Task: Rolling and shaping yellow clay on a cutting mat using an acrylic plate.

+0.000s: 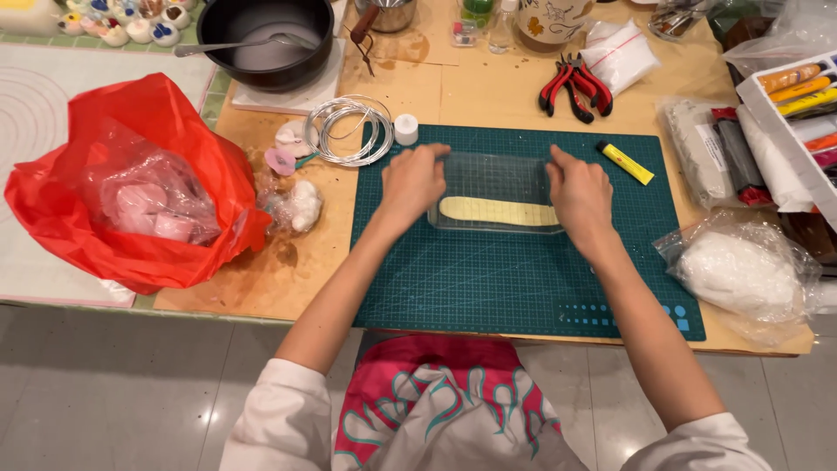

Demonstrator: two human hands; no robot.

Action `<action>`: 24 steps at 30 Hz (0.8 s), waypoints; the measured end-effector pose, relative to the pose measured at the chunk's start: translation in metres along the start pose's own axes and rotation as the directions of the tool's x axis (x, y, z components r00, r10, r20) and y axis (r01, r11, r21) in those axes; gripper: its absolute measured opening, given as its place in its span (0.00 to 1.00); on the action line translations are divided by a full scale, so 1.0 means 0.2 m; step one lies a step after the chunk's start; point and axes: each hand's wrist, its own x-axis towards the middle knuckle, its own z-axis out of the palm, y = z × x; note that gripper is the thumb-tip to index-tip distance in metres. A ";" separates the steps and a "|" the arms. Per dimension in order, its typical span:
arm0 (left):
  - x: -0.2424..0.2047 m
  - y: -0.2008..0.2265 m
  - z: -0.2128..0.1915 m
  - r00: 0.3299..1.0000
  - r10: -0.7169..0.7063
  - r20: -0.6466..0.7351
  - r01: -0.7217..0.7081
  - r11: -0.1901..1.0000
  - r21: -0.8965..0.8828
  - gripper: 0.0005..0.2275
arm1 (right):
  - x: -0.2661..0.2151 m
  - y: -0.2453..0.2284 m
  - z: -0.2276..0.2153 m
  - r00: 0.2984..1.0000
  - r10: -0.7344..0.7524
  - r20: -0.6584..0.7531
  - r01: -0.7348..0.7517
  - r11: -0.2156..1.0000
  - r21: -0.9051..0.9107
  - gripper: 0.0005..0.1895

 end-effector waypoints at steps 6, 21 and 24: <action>-0.04 0.00 0.14 0.991 0.122 -0.053 -0.122 0.992 0.001 0.13 | -0.05 0.06 0.02 0.996 0.071 0.056 -0.064 0.990 -0.122 0.16; -0.06 0.01 0.19 0.994 0.104 -0.016 -0.102 0.992 0.077 0.17 | -0.09 0.09 0.14 0.998 0.068 0.002 -0.065 0.962 -0.267 0.12; -0.05 -0.01 0.21 0.991 0.129 -0.029 -0.127 0.991 0.045 0.15 | -0.08 0.10 0.09 0.998 0.069 -0.005 -0.069 0.985 -0.160 0.15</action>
